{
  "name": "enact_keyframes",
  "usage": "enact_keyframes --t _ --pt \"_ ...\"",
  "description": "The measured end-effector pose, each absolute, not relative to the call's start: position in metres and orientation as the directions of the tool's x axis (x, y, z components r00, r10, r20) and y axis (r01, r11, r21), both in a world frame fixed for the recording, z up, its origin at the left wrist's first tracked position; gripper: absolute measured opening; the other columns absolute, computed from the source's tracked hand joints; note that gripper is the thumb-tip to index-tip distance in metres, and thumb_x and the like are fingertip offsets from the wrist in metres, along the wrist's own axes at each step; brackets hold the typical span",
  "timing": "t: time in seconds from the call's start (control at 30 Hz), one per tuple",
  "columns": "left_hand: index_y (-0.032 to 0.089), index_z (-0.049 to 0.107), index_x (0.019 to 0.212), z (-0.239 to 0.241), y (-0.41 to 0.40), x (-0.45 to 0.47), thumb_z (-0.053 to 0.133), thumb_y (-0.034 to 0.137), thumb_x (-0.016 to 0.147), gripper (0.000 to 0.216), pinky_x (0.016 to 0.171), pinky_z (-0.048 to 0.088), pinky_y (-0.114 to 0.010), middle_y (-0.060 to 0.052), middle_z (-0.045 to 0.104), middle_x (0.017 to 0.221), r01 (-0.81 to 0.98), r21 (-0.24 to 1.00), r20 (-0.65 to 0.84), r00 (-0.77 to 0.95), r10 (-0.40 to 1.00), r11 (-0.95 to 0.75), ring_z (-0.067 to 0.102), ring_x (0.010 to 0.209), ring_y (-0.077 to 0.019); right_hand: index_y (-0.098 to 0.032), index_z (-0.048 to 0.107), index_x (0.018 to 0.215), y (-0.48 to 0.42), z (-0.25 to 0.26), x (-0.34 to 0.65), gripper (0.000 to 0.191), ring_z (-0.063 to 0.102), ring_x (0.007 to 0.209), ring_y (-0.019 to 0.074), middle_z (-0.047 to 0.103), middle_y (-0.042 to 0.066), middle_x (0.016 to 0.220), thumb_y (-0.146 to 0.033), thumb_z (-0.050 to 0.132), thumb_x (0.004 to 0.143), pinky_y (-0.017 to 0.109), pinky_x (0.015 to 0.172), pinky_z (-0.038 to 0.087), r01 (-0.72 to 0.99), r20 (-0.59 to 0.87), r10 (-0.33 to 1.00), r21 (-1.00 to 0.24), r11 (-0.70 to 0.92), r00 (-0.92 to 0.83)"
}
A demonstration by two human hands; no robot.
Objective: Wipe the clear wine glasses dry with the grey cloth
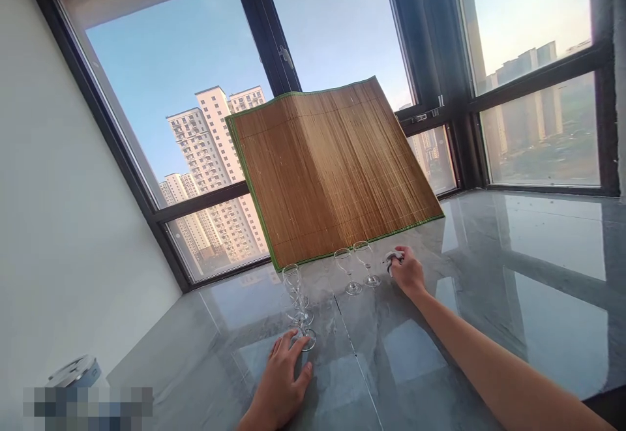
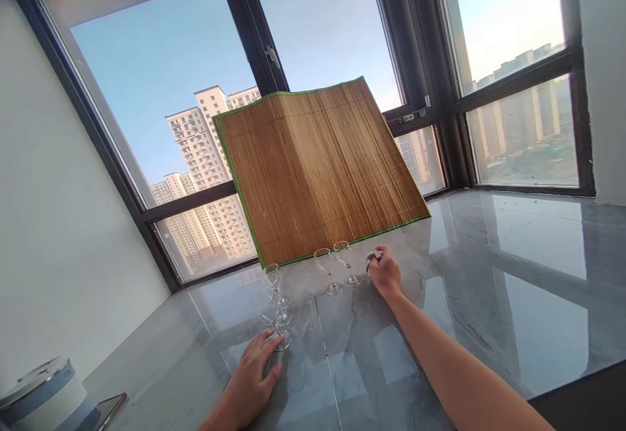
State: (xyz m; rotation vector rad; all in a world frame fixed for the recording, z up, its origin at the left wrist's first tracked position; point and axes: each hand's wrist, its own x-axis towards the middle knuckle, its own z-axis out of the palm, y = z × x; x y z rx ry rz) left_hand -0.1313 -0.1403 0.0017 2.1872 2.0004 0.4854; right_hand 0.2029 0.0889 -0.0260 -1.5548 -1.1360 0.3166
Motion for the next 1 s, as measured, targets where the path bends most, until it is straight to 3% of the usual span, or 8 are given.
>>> enact_keyframes --t 0.13,0.23,0.33,0.43,0.53,0.63,0.77,1.0 --pt "0.023 0.066 0.101 0.003 -0.157 -0.109 0.043 0.028 0.085 0.028 0.099 0.044 -0.040 -0.009 0.064 0.114 0.952 0.300 0.252 -0.021 0.968 -0.058 0.057 0.110 -0.0258 -0.018 0.058 0.118 0.087 -0.024 0.201 0.036 0.064 0.082 0.0207 0.072 0.010 0.095 -0.023 0.048 0.084 0.027 0.069 0.040 0.479 0.364 0.782 -0.873 0.097 0.506" --pt "0.024 0.065 0.093 0.005 -0.159 -0.079 0.043 0.027 0.085 0.024 0.090 0.047 -0.036 -0.008 0.065 0.103 0.917 0.364 0.229 0.080 0.970 -0.162 0.059 0.100 -0.0242 -0.017 0.058 0.118 0.086 -0.022 0.200 0.035 0.065 0.082 0.0206 0.072 0.011 0.098 -0.022 0.048 0.084 0.027 0.069 0.040 0.482 0.361 0.781 -0.871 0.088 0.509" --pt "0.024 0.065 0.109 0.008 -0.138 -0.044 0.044 0.032 0.086 0.033 0.099 0.044 -0.037 -0.009 0.063 0.119 0.884 0.388 0.228 0.182 0.957 -0.260 0.056 0.111 -0.0253 -0.017 0.058 0.118 0.085 -0.021 0.199 0.035 0.065 0.083 0.0212 0.071 0.011 0.098 -0.023 0.047 0.085 0.028 0.070 0.040 0.491 0.357 0.791 -0.867 0.082 0.498" --pt "0.021 0.058 0.131 0.010 -0.094 -0.010 0.048 0.038 0.085 0.050 0.112 0.032 -0.042 -0.012 0.045 0.145 0.914 0.327 0.191 0.186 0.964 -0.241 0.043 0.131 -0.0306 -0.018 0.057 0.118 0.084 -0.021 0.199 0.034 0.065 0.086 0.0218 0.071 0.011 0.098 -0.023 0.046 0.086 0.028 0.071 0.040 0.504 0.368 0.795 -0.859 0.091 0.483" --pt "0.024 0.048 0.142 0.010 -0.047 0.013 0.047 0.042 0.088 0.058 0.116 0.024 -0.048 -0.011 0.034 0.154 0.938 0.276 0.187 0.161 0.969 -0.209 0.034 0.138 -0.0335 -0.018 0.057 0.118 0.083 -0.022 0.198 0.034 0.065 0.085 0.0216 0.071 0.010 0.095 -0.023 0.046 0.086 0.028 0.070 0.041 0.515 0.385 0.797 -0.850 0.109 0.466" --pt "0.026 0.042 0.146 0.008 -0.012 0.022 0.044 0.045 0.090 0.059 0.118 0.015 -0.051 -0.009 0.030 0.158 0.950 0.239 0.152 0.167 0.974 -0.200 0.026 0.143 -0.0336 -0.019 0.058 0.116 0.084 -0.023 0.197 0.033 0.065 0.082 0.0214 0.071 0.009 0.093 -0.023 0.047 0.086 0.028 0.069 0.041 0.520 0.392 0.795 -0.846 0.114 0.463" --pt "0.024 0.041 0.146 -0.002 0.007 0.019 0.039 0.048 0.091 0.060 0.118 0.017 -0.050 -0.009 0.029 0.158 0.960 0.211 0.072 0.171 0.983 -0.183 0.026 0.144 -0.0317 -0.019 0.058 0.115 0.085 -0.023 0.196 0.032 0.066 0.082 0.0211 0.071 0.008 0.093 -0.023 0.048 0.086 0.027 0.069 0.042 0.521 0.398 0.793 -0.845 0.121 0.461" --pt "0.013 0.042 0.145 -0.011 -0.003 0.005 0.033 0.048 0.092 0.064 0.117 0.020 -0.048 -0.018 0.033 0.154 0.974 0.191 0.140 0.096 0.986 -0.122 0.034 0.140 -0.0329 -0.020 0.058 0.116 0.084 -0.023 0.194 0.032 0.066 0.083 0.0202 0.072 0.008 0.100 -0.021 0.048 0.086 0.026 0.068 0.040 0.516 0.386 0.801 -0.849 0.114 0.458"
